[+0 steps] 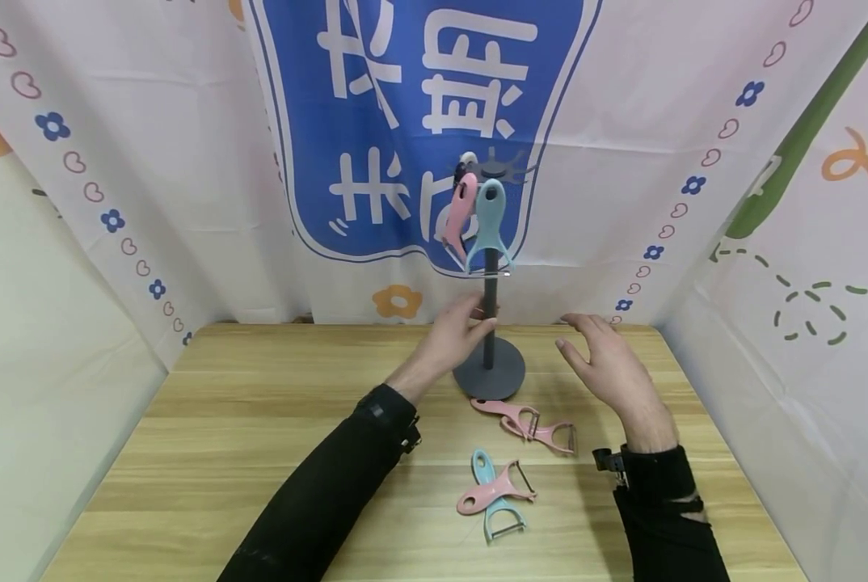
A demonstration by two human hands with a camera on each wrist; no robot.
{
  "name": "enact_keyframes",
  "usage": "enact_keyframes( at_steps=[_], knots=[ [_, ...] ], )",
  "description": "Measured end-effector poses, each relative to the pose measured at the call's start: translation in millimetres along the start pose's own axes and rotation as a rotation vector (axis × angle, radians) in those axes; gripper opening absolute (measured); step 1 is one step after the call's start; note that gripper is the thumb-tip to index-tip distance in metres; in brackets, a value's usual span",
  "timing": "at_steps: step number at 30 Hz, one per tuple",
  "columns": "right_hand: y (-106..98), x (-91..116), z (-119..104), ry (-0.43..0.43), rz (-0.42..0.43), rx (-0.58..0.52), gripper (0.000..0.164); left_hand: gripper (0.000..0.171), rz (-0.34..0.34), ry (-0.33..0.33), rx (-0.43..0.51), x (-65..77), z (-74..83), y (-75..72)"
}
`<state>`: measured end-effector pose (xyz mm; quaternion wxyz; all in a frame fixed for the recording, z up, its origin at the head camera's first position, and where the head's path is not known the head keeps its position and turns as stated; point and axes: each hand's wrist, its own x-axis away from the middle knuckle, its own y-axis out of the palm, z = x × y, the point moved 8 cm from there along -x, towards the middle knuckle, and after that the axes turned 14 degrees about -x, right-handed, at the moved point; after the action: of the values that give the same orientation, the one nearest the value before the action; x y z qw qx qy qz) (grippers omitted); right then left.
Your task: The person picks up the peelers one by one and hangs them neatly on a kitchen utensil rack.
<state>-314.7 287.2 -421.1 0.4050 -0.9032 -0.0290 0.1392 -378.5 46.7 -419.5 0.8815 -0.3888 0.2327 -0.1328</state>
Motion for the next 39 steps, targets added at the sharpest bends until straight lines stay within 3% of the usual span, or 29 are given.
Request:
enact_keyframes(
  at_steps=[9,16,29,33,39],
  knots=[
    [3.8,-0.1,-3.6,-0.003,-0.014,-0.002,0.052,0.03,0.038,-0.034,-0.015,18.9,-19.9,-32.3],
    [8.1,0.0,-4.9,-0.005,-0.026,0.003,0.052,0.027,0.059,-0.014,-0.081,36.2,-31.3,-51.7],
    [19.5,0.0,-9.3,-0.028,-0.049,0.006,0.053,0.027,0.014,0.003,-0.096,71.3,-44.5,-72.8],
    [24.0,-0.2,-11.1,-0.034,-0.06,0.008,0.054,0.027,0.005,-0.016,-0.075,81.5,-50.8,-76.2],
    [32.1,-0.5,-15.9,-0.051,-0.087,0.008,0.054,0.024,-0.004,0.014,-0.089,90.8,-54.6,-77.4]
  ],
)
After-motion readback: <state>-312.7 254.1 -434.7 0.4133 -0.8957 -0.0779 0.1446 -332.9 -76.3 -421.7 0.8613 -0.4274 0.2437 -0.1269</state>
